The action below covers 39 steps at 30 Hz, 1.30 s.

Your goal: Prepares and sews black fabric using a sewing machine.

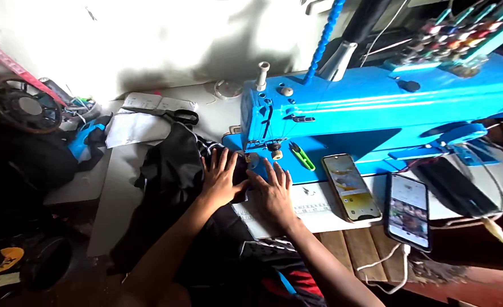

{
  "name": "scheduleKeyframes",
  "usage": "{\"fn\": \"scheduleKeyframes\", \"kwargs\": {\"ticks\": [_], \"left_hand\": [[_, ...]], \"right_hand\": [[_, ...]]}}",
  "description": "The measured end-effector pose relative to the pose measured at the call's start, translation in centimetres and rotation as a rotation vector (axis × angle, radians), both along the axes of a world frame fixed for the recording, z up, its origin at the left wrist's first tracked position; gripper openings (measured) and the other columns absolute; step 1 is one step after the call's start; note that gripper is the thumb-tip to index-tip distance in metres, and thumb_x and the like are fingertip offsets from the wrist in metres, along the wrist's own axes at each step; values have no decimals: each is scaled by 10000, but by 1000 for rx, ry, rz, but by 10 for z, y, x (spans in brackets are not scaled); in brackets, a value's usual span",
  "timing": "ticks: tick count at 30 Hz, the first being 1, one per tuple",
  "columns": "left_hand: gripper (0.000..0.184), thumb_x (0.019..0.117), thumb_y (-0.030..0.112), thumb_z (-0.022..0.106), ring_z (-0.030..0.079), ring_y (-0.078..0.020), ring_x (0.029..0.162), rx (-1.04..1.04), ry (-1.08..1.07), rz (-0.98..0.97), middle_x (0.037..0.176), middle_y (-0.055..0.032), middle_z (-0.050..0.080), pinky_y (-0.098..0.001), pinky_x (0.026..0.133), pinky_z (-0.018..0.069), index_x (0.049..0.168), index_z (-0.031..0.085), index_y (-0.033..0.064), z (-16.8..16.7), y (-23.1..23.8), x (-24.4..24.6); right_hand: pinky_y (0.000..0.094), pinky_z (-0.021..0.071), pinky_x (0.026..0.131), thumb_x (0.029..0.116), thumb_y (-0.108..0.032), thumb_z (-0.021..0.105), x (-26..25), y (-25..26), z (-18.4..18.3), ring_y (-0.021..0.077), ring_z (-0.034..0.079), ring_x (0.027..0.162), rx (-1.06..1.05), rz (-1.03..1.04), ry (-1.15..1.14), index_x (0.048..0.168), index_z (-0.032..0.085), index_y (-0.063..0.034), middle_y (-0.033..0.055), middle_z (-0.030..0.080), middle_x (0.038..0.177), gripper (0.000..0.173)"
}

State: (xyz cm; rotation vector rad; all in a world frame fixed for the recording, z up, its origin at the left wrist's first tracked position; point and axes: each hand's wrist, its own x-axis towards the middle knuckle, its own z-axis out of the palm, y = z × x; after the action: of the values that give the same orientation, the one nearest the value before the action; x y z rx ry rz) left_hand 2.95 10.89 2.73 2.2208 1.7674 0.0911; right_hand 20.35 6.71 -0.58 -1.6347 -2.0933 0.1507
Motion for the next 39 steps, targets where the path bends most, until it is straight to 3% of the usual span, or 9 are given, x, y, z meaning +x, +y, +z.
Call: {"fn": "scheduleKeyframes", "kwargs": {"ticks": [5,17,20,25,27,29,32,36,39], "left_hand": [[994,926,748,502,-67,-426,1577,-77,-41,157,1719,-187,59,-732,1185,-27,1653,189,148,6,-15,23],[1015,910,730,557,-48,-432,1577,-20,-21,136,1723,-167,71,-753,1166,-43,1656,177,156,1,-3,19],[1019,908,747,537,-54,-433,1576,-20,-6,122,1725,-164,51,-758,1162,-48,1660,164,169,0,3,16],[1034,865,831,487,45,-444,1574,95,20,90,1705,-155,187,-751,1175,-4,1628,295,159,-5,14,9],[957,888,742,574,102,-420,1574,220,-61,37,1670,-120,311,-749,1181,-3,1584,387,113,-13,16,6],[826,902,552,695,242,-375,1552,356,-238,-59,1579,-110,470,-730,1204,42,1534,459,74,-21,16,0],[927,860,403,785,254,-323,1556,173,-357,-186,1607,-109,430,-671,1238,71,1594,334,61,-15,13,-12],[1152,786,567,810,173,-315,1580,-3,-193,-238,1674,-86,312,-618,1257,38,1648,188,124,-3,15,-20],[1195,766,575,831,166,-322,1581,-26,-173,-226,1683,-95,286,-624,1255,46,1654,161,139,-2,21,-20]], "right_hand": [[696,235,1175,1012,-100,450,-1,0,11,519,367,1453,-82,-43,43,1308,717,-210,216,477,1550,413],[686,206,1182,1002,-71,471,4,2,11,470,364,1470,-90,12,60,1309,716,-252,206,472,1554,433],[700,317,1115,983,-123,557,15,-3,6,506,423,1412,13,129,162,1257,747,-222,225,514,1508,347],[584,462,995,995,-230,625,30,-21,-3,425,576,1272,182,303,103,1076,817,-225,95,690,1331,208],[550,472,994,1012,-222,592,30,-24,-3,375,607,1251,193,320,48,1066,807,-209,34,719,1290,222],[538,471,1015,1023,-192,554,29,-27,-2,337,616,1262,190,349,1,1101,788,-181,5,722,1290,247],[534,475,1012,1019,-166,537,30,-32,-1,309,625,1256,165,356,-1,1147,776,-169,-4,720,1294,272],[539,466,1017,1026,-183,538,29,-32,1,303,633,1240,151,335,15,1140,769,-172,-8,724,1283,258],[558,467,1011,1014,-176,545,26,-27,1,322,646,1213,162,323,35,1112,774,-148,11,734,1259,251]]}}
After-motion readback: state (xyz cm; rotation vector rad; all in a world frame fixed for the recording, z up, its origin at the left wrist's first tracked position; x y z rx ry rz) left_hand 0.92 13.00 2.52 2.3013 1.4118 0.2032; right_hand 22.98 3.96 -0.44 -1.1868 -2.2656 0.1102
